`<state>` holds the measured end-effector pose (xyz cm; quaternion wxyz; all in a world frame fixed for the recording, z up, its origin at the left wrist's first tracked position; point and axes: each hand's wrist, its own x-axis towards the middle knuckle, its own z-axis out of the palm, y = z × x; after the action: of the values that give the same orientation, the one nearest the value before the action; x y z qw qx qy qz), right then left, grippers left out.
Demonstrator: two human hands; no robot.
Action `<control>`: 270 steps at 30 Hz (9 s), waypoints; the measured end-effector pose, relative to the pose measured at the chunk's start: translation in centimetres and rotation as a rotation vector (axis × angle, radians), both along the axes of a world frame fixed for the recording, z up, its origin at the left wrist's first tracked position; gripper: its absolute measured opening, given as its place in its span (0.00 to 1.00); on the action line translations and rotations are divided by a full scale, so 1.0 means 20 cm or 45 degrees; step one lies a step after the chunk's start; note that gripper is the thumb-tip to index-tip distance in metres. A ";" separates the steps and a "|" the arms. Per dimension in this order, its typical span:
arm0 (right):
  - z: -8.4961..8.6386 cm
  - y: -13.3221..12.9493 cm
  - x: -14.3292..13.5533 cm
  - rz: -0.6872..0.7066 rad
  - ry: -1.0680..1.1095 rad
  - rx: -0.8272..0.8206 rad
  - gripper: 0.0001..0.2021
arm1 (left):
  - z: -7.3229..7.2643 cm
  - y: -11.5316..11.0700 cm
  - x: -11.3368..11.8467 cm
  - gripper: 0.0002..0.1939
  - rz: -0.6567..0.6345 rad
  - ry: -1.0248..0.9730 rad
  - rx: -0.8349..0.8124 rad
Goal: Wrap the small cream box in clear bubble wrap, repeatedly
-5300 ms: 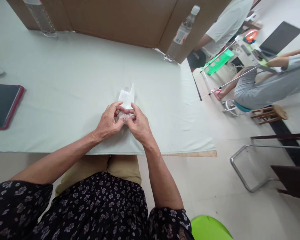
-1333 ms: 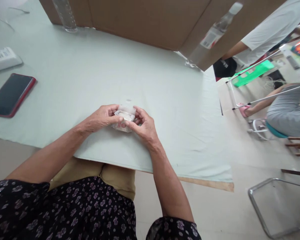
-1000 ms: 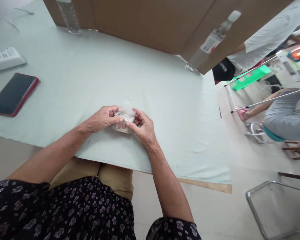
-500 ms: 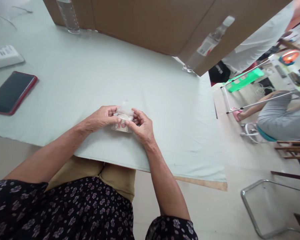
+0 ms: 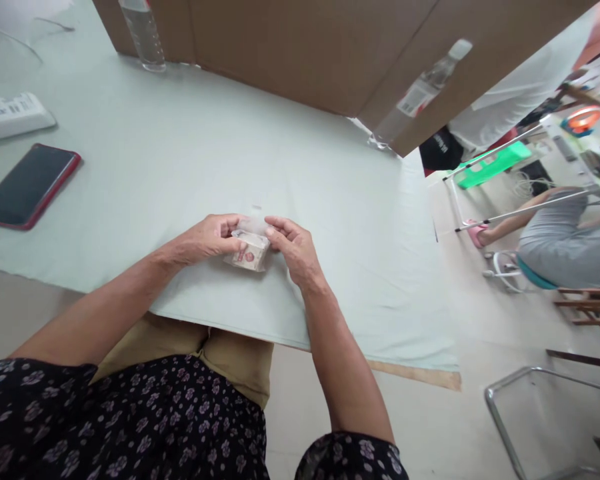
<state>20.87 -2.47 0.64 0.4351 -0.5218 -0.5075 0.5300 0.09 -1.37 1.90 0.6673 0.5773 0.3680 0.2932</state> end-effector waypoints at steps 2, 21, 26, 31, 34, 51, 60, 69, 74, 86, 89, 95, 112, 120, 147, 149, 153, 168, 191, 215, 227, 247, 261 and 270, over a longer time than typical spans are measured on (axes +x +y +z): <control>0.03 0.03 0.00 0.062 -0.007 -0.028 0.22 | 0.00 0.00 0.00 0.21 -0.006 0.017 0.003; -0.02 0.03 -0.08 0.038 0.017 0.187 0.10 | -0.02 0.01 0.00 0.17 0.134 0.200 0.198; -0.02 0.02 -0.08 -0.007 -0.049 0.269 0.08 | -0.03 0.02 0.01 0.19 0.159 0.244 0.227; -0.01 0.02 -0.07 -0.010 -0.048 0.296 0.09 | -0.04 0.01 0.01 0.20 0.181 0.259 0.247; -0.01 0.02 -0.07 0.027 -0.021 0.244 0.12 | -0.04 0.01 0.01 0.18 0.173 0.257 0.235; -0.01 0.00 -0.09 -0.003 -0.175 0.421 0.02 | -0.05 -0.01 0.04 0.19 0.269 0.301 0.428; 0.01 -0.01 -0.01 0.322 -0.563 0.826 0.05 | -0.05 -0.02 0.05 0.17 0.267 0.354 0.549; 0.04 -0.01 0.05 0.447 -0.513 0.695 0.07 | -0.07 -0.01 0.04 0.18 0.312 0.449 0.561; 0.07 0.00 0.10 0.203 -0.225 0.633 0.09 | -0.06 -0.01 0.04 0.17 0.334 0.448 0.531; 0.01 0.02 0.05 0.310 -0.426 0.626 0.05 | -0.07 -0.01 0.05 0.15 0.354 0.409 0.487; 0.00 0.05 0.08 0.137 -0.254 0.570 0.06 | -0.09 0.00 0.05 0.15 0.377 0.419 0.491; -0.04 0.02 0.14 -0.260 -0.220 0.429 0.09 | -0.04 -0.03 0.00 0.18 0.586 0.418 0.515; -0.22 -0.40 0.15 -0.324 -1.046 0.648 0.11 | -0.21 -0.33 -0.49 0.13 0.615 1.097 1.016; -0.25 -0.39 0.16 -0.364 -1.035 0.668 0.10 | -0.22 -0.30 -0.49 0.11 0.640 1.109 1.024; -0.24 -0.37 0.16 -0.381 -1.042 0.653 0.09 | -0.24 -0.29 -0.50 0.09 0.662 0.938 0.973; -0.23 -0.38 0.16 -0.381 -1.030 0.650 0.09 | -0.24 -0.29 -0.51 0.09 0.651 0.936 0.972; -0.23 -0.40 0.15 -0.380 -0.999 0.649 0.08 | -0.22 -0.29 -0.51 0.11 0.617 0.972 0.941; -0.14 -0.08 0.03 0.273 -0.557 0.615 0.50 | -0.10 0.04 -0.13 0.49 -0.164 0.627 0.931; -0.15 0.25 0.00 0.122 -0.803 1.012 0.25 | -0.19 0.28 -0.08 0.39 0.180 0.519 0.966; -0.12 0.24 0.00 -0.034 -0.782 1.005 0.09 | -0.19 0.28 -0.08 0.34 0.171 0.703 0.940; 0.13 0.39 0.00 0.442 -1.303 1.252 0.06 | -0.19 0.29 -0.07 0.36 0.247 0.643 0.877; 0.01 0.47 0.01 -0.275 -0.112 0.456 0.14 | -0.11 0.23 -0.07 0.27 -0.093 -0.161 0.093; -0.10 0.46 -0.02 -0.093 -0.076 0.255 0.24 | -0.10 0.29 -0.07 0.24 0.258 -0.453 -0.309; -0.01 0.36 -0.07 -0.159 -0.490 0.418 0.14 | -0.10 0.30 -0.07 0.29 0.257 -0.554 -0.428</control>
<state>19.41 4.74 0.44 0.4413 -0.5657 -0.6270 0.3034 -1.38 4.61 -0.16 0.7844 0.3426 0.3151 0.4100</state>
